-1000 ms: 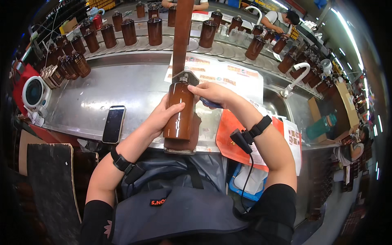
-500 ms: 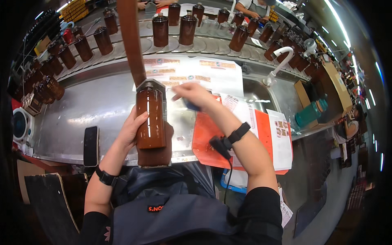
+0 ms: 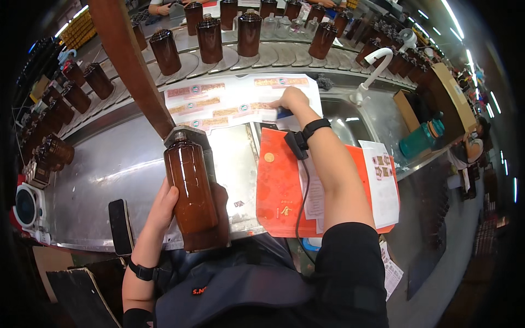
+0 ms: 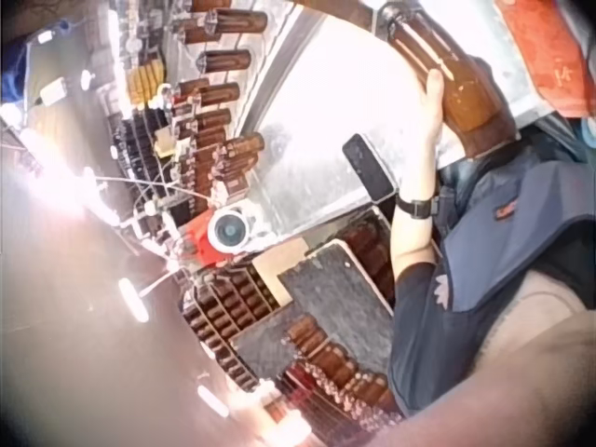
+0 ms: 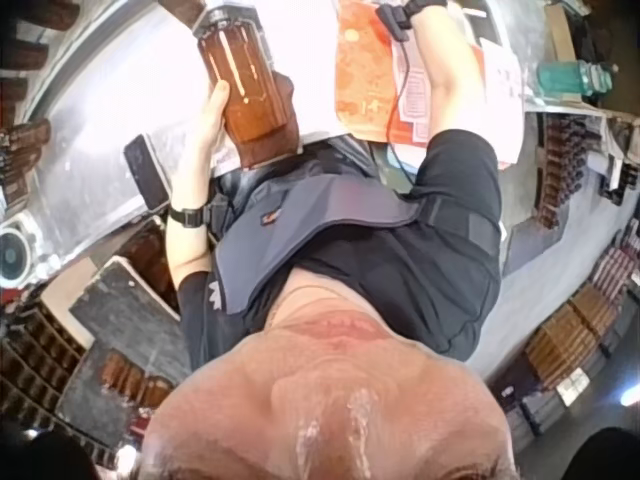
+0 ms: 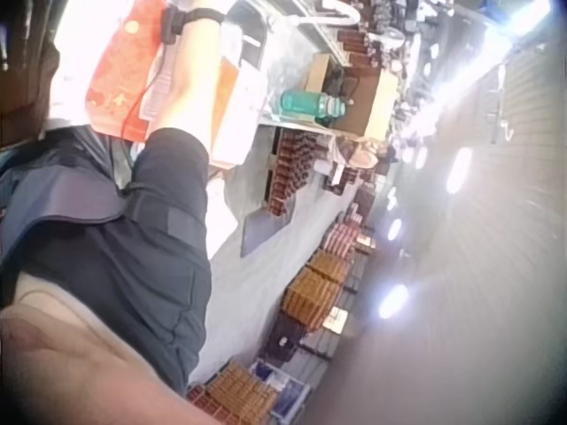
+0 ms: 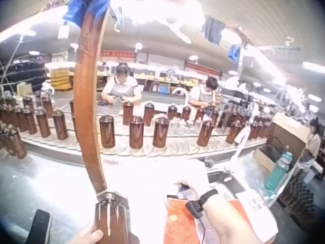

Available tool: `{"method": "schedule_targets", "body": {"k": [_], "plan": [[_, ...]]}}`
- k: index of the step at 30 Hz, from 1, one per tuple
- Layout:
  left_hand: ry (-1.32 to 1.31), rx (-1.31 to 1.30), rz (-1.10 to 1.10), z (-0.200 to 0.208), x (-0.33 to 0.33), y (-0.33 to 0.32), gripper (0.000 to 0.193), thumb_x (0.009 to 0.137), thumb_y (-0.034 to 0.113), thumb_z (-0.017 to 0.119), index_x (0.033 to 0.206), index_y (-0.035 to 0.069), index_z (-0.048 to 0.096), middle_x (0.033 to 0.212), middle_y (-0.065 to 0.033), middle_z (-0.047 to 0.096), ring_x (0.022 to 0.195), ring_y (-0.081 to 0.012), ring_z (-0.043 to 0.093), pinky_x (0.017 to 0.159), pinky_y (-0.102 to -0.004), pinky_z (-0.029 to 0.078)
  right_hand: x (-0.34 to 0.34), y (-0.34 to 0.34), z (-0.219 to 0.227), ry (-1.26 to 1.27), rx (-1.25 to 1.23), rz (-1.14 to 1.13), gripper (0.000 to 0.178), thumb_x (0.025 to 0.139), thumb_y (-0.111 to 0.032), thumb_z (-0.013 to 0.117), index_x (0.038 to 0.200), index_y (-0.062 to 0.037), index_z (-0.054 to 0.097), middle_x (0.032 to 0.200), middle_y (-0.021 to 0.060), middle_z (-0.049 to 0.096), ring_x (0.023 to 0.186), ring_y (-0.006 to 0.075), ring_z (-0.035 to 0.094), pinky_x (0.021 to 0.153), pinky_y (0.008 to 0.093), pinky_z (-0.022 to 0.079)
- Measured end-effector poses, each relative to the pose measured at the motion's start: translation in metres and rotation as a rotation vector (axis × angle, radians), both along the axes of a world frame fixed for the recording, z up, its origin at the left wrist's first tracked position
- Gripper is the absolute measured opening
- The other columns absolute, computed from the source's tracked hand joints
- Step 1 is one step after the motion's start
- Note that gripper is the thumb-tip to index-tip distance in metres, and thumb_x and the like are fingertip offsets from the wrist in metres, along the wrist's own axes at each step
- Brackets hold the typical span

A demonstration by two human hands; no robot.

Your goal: Applying decorative labels and security seals to ceramic bottles on an assembly line.

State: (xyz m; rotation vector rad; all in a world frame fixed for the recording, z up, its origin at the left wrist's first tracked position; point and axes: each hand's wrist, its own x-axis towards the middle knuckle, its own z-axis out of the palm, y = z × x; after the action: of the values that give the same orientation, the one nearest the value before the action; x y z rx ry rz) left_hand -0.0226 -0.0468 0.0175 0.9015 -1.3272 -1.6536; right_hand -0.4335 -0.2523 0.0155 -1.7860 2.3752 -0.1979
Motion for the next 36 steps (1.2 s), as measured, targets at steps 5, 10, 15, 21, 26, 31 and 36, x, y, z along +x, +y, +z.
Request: {"method": "schedule_targets", "body": {"k": [5,10,15,21,26,31,36], "plan": [[0.016,0.032,-0.039,0.003,-0.001,0.0,0.084,0.089,0.052,0.062,0.144,-0.001,0.029,0.134,-0.0119,0.047,0.124,-0.0189,0.045,0.105,-0.0335,0.035,-0.055,0.018,0.0,0.052,0.054,-0.147,0.066,0.059,-0.056,0.08,0.084,0.0046,0.07,0.089,0.0212,0.07,0.086,0.0315,0.069,0.077,0.039,0.052],[0.009,0.013,-0.041,-0.013,0.015,0.001,0.085,0.09,0.052,0.061,0.146,-0.002,0.027,0.138,-0.0138,0.045,0.127,-0.0207,0.043,0.107,-0.0342,0.033,-0.155,0.013,-0.035,-0.011,0.154,-0.138,0.066,0.074,-0.059,0.065,0.085,0.0056,0.07,0.084,0.0222,0.069,0.074,0.0347,0.068,0.073,0.0384,0.051],[0.237,0.078,-0.061,-0.026,0.016,-0.001,0.092,0.089,0.055,0.06,0.145,-0.008,0.025,0.145,-0.0179,0.038,0.135,-0.0243,0.037,0.11,-0.0355,0.03,-0.254,0.066,-0.051,0.331,0.031,-0.241,0.045,0.083,-0.04,0.062,0.09,0.0029,0.071,0.085,0.0199,0.071,0.083,0.0321,0.069,0.069,0.0407,0.054],[0.111,0.042,-0.063,-0.019,0.027,0.003,0.087,0.092,0.052,0.058,0.145,-0.008,0.025,0.145,-0.0188,0.039,0.134,-0.0254,0.039,0.11,-0.0353,0.031,-0.087,0.016,0.035,-0.911,0.231,-0.074,0.041,0.091,-0.041,0.062,0.096,-0.0011,0.067,0.082,0.0069,0.068,0.057,0.0076,0.053,0.041,0.0199,0.038],[0.145,0.049,-0.055,-0.017,0.026,-0.001,0.087,0.091,0.053,0.057,0.145,-0.008,0.027,0.143,-0.0185,0.041,0.133,-0.0248,0.041,0.108,-0.0356,0.033,-0.042,0.005,0.044,-0.725,0.19,-0.096,0.048,0.088,-0.049,0.065,0.095,-0.0014,0.066,0.084,0.0046,0.067,0.057,0.0071,0.053,0.042,0.0197,0.038],[0.123,0.032,-0.024,-0.008,0.026,0.004,0.087,0.091,0.055,0.057,0.145,-0.007,0.028,0.142,-0.0183,0.042,0.132,-0.024,0.042,0.106,-0.0365,0.035,-0.018,-0.013,-0.012,-0.537,0.221,0.065,0.058,0.065,-0.061,0.079,0.063,-0.0056,0.064,0.058,0.0019,0.055,0.046,0.0114,0.047,0.043,0.0287,0.036],[0.081,0.01,-0.004,-0.007,0.03,0.005,0.084,0.093,0.054,0.055,0.145,-0.006,0.029,0.141,-0.0172,0.044,0.13,-0.0235,0.044,0.104,-0.0369,0.037,-0.019,-0.017,-0.029,-0.171,0.077,0.088,0.071,0.054,-0.063,0.082,0.073,0.004,0.069,0.073,0.0126,0.067,0.059,0.0225,0.06,0.058,0.035,0.046]]}}
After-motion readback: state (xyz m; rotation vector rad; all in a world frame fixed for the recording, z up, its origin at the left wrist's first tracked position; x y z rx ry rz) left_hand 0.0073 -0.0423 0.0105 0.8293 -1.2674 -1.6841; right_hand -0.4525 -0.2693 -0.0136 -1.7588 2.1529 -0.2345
